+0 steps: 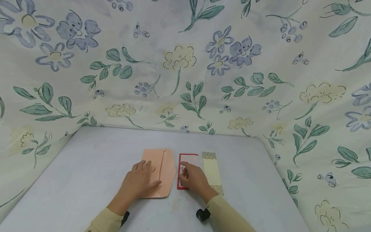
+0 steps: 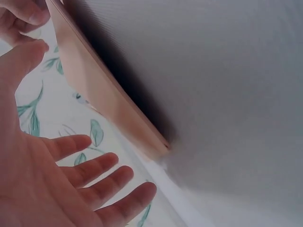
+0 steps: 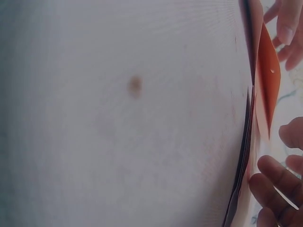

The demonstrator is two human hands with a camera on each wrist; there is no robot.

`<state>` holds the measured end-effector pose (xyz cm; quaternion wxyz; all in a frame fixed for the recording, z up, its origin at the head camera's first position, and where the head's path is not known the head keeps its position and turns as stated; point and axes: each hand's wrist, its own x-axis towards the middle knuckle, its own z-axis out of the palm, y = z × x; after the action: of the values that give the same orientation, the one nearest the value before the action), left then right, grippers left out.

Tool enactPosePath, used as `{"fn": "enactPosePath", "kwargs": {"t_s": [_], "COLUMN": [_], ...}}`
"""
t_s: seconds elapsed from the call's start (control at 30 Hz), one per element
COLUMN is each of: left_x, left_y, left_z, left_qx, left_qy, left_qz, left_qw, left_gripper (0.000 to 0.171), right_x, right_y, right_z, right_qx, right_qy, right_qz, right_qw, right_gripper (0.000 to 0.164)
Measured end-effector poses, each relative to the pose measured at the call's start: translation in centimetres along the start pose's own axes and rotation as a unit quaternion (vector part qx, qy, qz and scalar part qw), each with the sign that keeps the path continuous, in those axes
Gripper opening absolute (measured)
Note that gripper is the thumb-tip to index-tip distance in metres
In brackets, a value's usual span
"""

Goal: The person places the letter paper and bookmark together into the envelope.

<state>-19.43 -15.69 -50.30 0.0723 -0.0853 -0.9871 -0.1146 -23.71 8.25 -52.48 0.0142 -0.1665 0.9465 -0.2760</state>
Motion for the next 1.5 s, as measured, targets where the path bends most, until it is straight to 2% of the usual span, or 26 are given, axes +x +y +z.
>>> {"fn": "enactPosePath", "kwargs": {"t_s": [0.27, 0.53, 1.0, 1.5], "left_x": [0.0, 0.0, 0.1, -0.1], "left_y": [0.3, 0.8, 0.8, 1.0], "left_z": [0.1, -0.2, 0.2, -0.4], "left_qx": [-0.021, -0.035, -0.056, -0.094], "left_qy": [-0.019, -0.056, -0.046, -0.041], "left_qz": [-0.001, -0.021, -0.025, -0.012], "left_qw": [0.9996, 0.9976, 0.9971, 0.9947], "left_gripper": [0.089, 0.093, 0.085, 0.082], "right_x": [-0.1, -0.1, -0.2, 0.5], "right_y": [-0.2, -0.3, -0.6, -1.3], "right_z": [0.0, 0.0, -0.1, 0.3], "right_qx": [-0.008, -0.003, -0.014, -0.012], "right_qy": [0.008, 0.006, 0.014, 0.013], "right_qz": [-0.02, -0.022, -0.016, -0.024], "right_qw": [1.0, 1.0, 1.0, 1.0], "right_gripper": [0.052, 0.052, 0.05, 0.05]}}
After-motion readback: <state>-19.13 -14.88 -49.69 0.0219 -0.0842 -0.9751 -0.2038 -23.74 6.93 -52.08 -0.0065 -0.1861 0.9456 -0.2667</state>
